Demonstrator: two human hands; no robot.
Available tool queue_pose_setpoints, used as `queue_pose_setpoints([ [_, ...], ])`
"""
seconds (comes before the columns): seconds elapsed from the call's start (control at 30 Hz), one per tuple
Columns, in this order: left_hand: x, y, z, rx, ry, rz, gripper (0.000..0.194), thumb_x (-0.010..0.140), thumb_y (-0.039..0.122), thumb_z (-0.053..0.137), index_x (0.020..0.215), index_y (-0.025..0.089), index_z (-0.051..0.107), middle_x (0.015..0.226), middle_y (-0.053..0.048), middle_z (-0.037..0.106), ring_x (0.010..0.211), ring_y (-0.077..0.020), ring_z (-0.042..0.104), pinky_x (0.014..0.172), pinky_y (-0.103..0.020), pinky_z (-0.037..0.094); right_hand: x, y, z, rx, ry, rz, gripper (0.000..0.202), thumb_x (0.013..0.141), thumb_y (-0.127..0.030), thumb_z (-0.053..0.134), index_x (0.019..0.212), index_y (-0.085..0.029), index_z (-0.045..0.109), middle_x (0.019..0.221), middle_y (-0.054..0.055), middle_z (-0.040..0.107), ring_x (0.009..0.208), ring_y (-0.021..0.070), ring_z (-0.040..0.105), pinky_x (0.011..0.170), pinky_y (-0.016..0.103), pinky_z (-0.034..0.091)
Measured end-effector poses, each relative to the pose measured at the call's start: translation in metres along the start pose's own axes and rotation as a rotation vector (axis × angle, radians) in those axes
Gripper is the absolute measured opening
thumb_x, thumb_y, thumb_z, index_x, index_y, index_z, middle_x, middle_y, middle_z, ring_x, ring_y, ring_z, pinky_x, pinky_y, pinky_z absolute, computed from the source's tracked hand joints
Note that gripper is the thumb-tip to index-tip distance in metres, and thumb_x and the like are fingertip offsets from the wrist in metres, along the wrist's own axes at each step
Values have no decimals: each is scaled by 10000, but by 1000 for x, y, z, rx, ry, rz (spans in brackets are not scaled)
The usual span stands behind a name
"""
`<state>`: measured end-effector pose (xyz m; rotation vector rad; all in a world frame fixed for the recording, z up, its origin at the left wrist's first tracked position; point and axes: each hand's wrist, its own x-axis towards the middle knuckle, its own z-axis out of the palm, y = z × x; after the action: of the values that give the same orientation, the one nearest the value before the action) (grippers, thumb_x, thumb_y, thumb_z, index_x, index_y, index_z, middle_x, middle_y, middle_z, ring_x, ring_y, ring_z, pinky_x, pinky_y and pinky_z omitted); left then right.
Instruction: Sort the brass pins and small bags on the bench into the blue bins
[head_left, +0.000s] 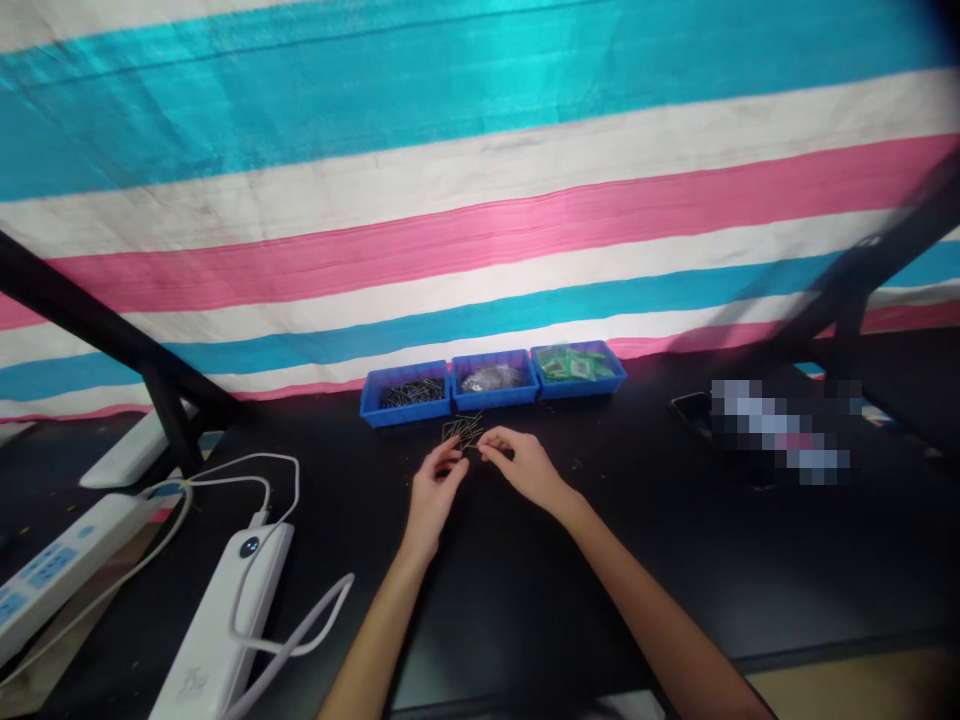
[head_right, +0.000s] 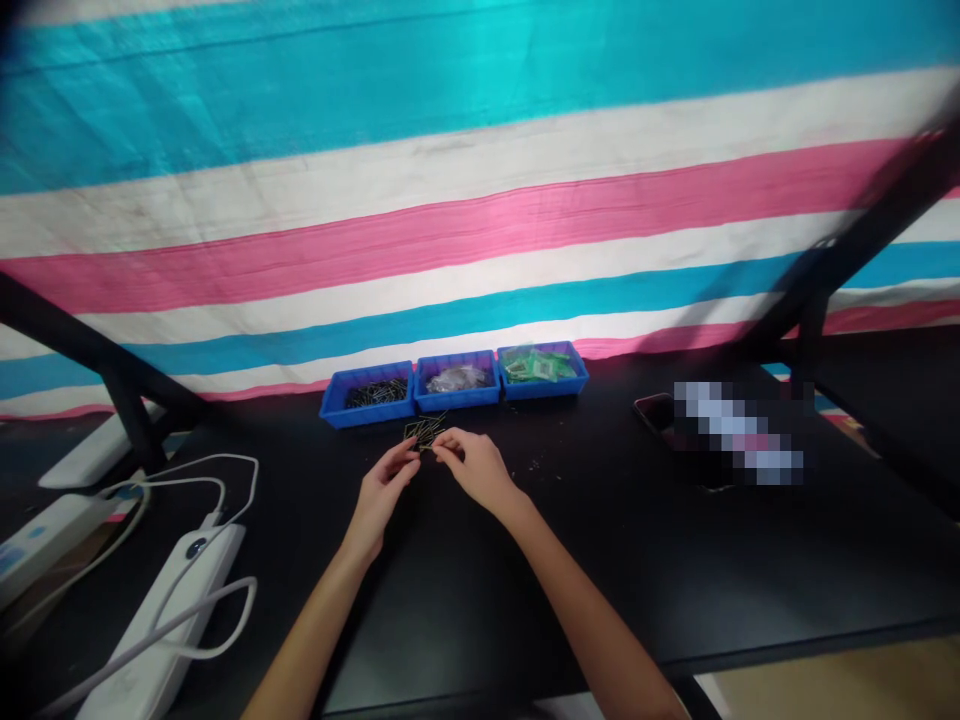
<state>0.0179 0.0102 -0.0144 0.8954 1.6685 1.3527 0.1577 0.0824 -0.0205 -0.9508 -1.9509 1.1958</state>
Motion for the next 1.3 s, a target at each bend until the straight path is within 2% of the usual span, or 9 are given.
queue_pose_setpoints([
  [0.1,-2,-2,4,-15,-10,16,469,654,343,677,1087,175,616,998,-72,628,872,-159,564,775,-279,435,0,-7,1,121,35,24,161,813,-298,516,851,-174,611,753,13,661,707,122,609,678,245,443],
  [0.27,-5,-1,6,-90,-23,88,272,659,339,686,875,174,693,985,-67,649,930,-188,574,825,-309,433,-1,-15,3,192,12,48,210,771,-350,561,787,-152,630,737,18,649,673,119,579,626,243,442],
  [0.37,-6,-1,6,-137,3,128,217,662,320,687,817,169,704,941,-59,658,932,-189,575,848,-317,425,-1,-15,4,235,-10,62,217,761,-355,573,776,-147,634,711,19,651,656,119,586,621,247,450],
  [0.53,-6,1,7,-170,35,71,246,657,349,685,822,169,712,971,-71,658,925,-197,573,763,-294,443,-2,-14,5,280,-52,68,198,761,-336,578,776,-149,644,700,18,658,651,120,603,633,247,465],
  [0.73,-7,4,7,-186,53,8,292,641,374,694,841,161,698,969,-74,642,792,-152,587,648,-241,435,-3,-12,10,331,-95,73,218,752,-344,590,827,-151,656,788,38,675,696,129,608,655,257,471],
  [1.03,-6,0,6,-176,31,-5,319,634,367,703,871,154,668,922,-63,641,758,-135,577,630,-222,433,-7,-8,20,341,-145,38,200,775,-320,563,828,-149,651,762,30,666,705,129,595,658,252,455],
  [1.3,-5,8,3,-195,56,19,310,640,369,691,849,142,656,728,-22,617,628,-103,548,563,-208,393,-4,-14,11,242,-60,77,255,759,-376,575,780,-146,683,748,49,686,668,136,601,621,251,455],
])
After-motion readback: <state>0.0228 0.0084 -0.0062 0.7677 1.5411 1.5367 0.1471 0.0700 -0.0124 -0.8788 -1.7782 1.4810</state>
